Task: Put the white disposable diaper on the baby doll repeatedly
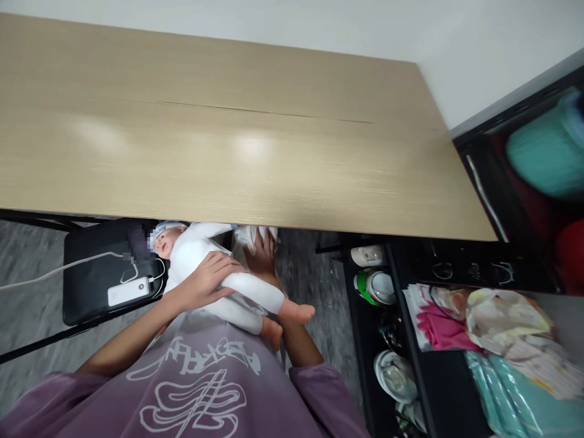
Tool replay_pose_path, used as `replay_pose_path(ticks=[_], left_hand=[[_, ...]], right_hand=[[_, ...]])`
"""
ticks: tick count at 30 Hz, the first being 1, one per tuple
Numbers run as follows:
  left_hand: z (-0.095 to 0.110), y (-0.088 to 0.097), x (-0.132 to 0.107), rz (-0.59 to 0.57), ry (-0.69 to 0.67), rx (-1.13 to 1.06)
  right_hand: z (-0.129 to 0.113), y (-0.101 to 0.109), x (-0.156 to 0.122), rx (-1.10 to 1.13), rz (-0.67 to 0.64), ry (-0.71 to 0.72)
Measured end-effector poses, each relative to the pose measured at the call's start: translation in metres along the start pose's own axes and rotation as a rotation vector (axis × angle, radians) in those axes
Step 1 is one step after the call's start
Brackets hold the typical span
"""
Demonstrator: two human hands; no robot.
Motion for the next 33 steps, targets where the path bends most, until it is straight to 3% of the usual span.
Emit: replay_pose_path(ticks=[3, 5, 10, 15, 19, 22, 27, 33], left_hand=[[-0.001, 0.000, -0.002, -0.009, 0.007, 0.025], [-0.001, -0.001, -0.004, -0.012, 0.016, 0.036], [-0.003, -0.001, -0.007, -0.026, 0.021, 0.051], [-0.002, 0.000, -0.011, -0.036, -0.011, 0.050], [0.002, -0.002, -0.014, -0.033, -0.039, 0.093], [0.005, -0.006, -0.014, -0.047, -0.050, 0.132], [0.003, -0.012, -0.017, -0.083, -0.056, 0.182], [0.007, -0.018, -0.023, -0.057, -0.074, 0.212]], right_hand=[[0.019, -0.023, 0.008, -0.005, 0.043, -0.118], [0.026, -0.033, 0.011, 0.008, 0.030, -0.119], [0.026, -0.039, 0.022, 0.027, 0.038, -0.100], [0.009, -0.018, 0.010, 0.083, 0.130, -0.108], [-0.019, 0.012, -0.014, 0.191, 0.196, 0.044], [-0.044, 0.026, -0.008, 0.197, 0.112, 0.209], [-0.080, 0.024, 0.044, 0.132, -0.130, 0.385], [-0.102, 0.015, 0.081, -0.012, -0.269, 0.324]])
Point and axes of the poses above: each hand's wrist, its own x-axis towards the middle knuckle, its own y-axis out of the back of the hand, z = x × y, the point moved 2 cm from there along x, towards the middle knuckle, and after that the axes turned 1 degree about z, right-handed, at the moved point
